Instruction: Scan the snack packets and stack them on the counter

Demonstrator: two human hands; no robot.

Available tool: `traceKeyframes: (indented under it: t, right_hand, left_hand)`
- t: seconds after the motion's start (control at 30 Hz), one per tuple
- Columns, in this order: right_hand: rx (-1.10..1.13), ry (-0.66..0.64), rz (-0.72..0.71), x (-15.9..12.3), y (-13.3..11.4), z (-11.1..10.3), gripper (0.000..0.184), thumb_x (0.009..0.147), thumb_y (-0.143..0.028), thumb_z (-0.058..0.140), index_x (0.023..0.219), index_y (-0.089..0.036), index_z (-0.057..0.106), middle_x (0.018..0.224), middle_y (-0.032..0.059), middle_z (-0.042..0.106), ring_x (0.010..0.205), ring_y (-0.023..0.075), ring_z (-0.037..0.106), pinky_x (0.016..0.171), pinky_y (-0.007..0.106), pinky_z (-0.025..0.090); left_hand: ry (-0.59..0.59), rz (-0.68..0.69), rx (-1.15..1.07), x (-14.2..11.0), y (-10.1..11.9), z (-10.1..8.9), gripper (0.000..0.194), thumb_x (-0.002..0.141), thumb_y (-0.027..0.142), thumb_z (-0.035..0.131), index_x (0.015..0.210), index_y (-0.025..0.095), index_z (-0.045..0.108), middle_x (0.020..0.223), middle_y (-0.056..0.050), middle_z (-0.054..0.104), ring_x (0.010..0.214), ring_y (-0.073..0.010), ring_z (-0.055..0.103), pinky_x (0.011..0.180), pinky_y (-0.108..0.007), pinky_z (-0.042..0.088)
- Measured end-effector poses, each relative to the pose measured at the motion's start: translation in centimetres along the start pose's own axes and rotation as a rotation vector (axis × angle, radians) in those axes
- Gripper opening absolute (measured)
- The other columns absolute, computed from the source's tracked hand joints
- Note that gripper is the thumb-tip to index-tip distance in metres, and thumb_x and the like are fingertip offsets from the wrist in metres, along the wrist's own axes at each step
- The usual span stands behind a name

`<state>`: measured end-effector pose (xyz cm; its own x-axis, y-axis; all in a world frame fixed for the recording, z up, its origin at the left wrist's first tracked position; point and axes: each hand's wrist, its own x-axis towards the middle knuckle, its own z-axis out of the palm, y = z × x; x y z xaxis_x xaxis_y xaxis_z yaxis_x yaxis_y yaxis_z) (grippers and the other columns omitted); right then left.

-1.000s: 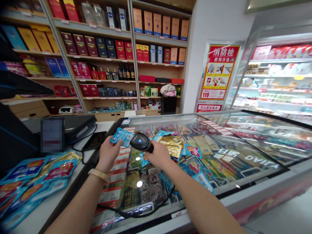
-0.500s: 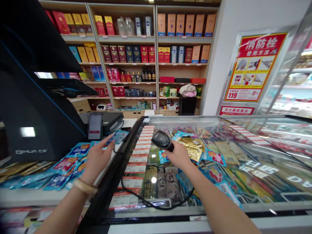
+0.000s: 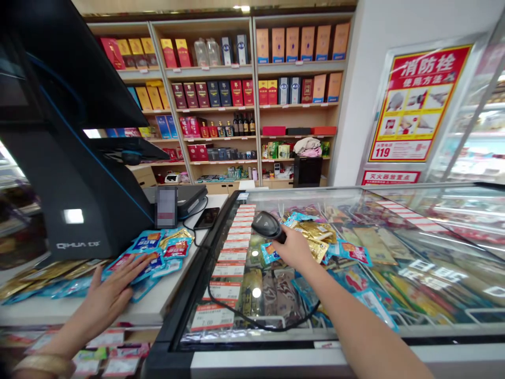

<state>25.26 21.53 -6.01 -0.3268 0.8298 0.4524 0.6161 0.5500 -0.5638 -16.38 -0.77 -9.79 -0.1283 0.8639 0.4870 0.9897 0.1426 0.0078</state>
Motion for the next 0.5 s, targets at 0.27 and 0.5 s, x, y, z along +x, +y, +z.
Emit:
traceKeyframes:
  t: [0.27,0.5]
  right_hand:
    - [0.070,-0.001,0.017,0.3,0.3,0.0,0.029,0.074,-0.026,0.061,0.101,-0.020,0.070,0.091,0.0077,0.075,0.085,0.0267,0.068,0.074,0.031,0.046]
    - [0.151,0.065,0.039,0.8,0.3,-0.4,0.026,0.074,-0.023,0.062,0.099,-0.021,0.070,0.092,0.0062,0.075,0.087,0.0254,0.068,0.076,0.031,0.048]
  left_hand:
    - [0.239,-0.084,-0.081,0.3,2.3,-1.1,0.051,0.090,0.040,0.039,0.139,0.032,0.052,0.147,-0.011,0.051,0.140,-0.0384,0.039,0.113,-0.066,0.025]
    - [0.434,0.056,-0.366,6.9,12.5,-1.9,0.035,0.086,0.041,0.052,0.111,0.022,0.066,0.112,-0.011,0.068,0.107,-0.0284,0.063,0.100,-0.045,0.048]
